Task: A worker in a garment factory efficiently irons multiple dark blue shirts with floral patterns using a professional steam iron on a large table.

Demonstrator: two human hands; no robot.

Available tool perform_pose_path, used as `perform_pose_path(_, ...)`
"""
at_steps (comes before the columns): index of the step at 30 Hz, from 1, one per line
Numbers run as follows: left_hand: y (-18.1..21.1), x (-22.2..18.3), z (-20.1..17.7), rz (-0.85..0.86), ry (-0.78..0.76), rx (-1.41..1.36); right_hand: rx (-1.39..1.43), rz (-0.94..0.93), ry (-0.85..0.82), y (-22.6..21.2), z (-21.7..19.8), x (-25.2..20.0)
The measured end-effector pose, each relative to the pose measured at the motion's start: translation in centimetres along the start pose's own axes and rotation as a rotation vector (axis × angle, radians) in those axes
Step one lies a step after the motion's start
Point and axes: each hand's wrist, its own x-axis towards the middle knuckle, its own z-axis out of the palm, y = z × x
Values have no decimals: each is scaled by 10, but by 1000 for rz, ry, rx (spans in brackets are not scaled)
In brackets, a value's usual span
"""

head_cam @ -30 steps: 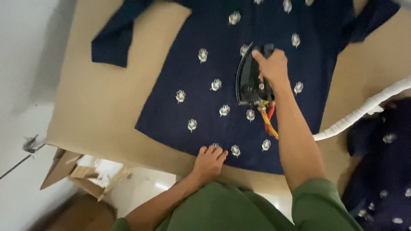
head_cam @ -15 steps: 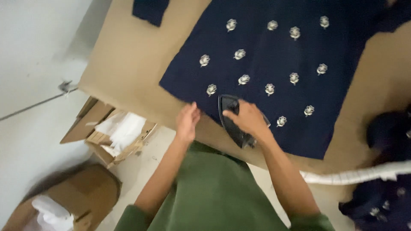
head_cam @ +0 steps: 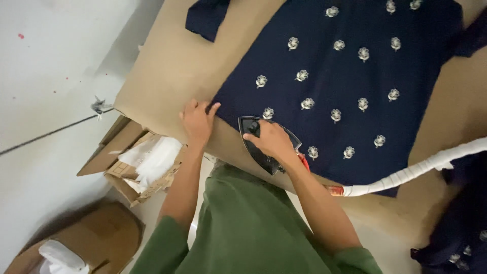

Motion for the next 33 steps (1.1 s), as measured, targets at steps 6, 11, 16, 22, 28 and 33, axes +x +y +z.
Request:
perform_pose_path(6, -40, 46, -25, -110, -223, -217, 21, -15, -82, -64, 0, 63)
perform_pose_path(11, -37, 133, 21, -113, -422, -456, -50, 63, -183, -113, -18, 91)
perform_pose_path(16, 87, 277, 117, 63, -688, -911, -152, 115, -162, -95, 5, 117)
perform_pose_path(22, 249, 471, 230, -187, -801, -936, -11, 168, -303, -81, 0, 127)
perform_pose_path(28, 244, 453, 226, -9, -606, -586, 105, 118, -449, -52, 8, 132)
perform_pose_path(33, 126, 289, 150, 10, -674, -975, 406, 455, 127, -25, -89, 156)
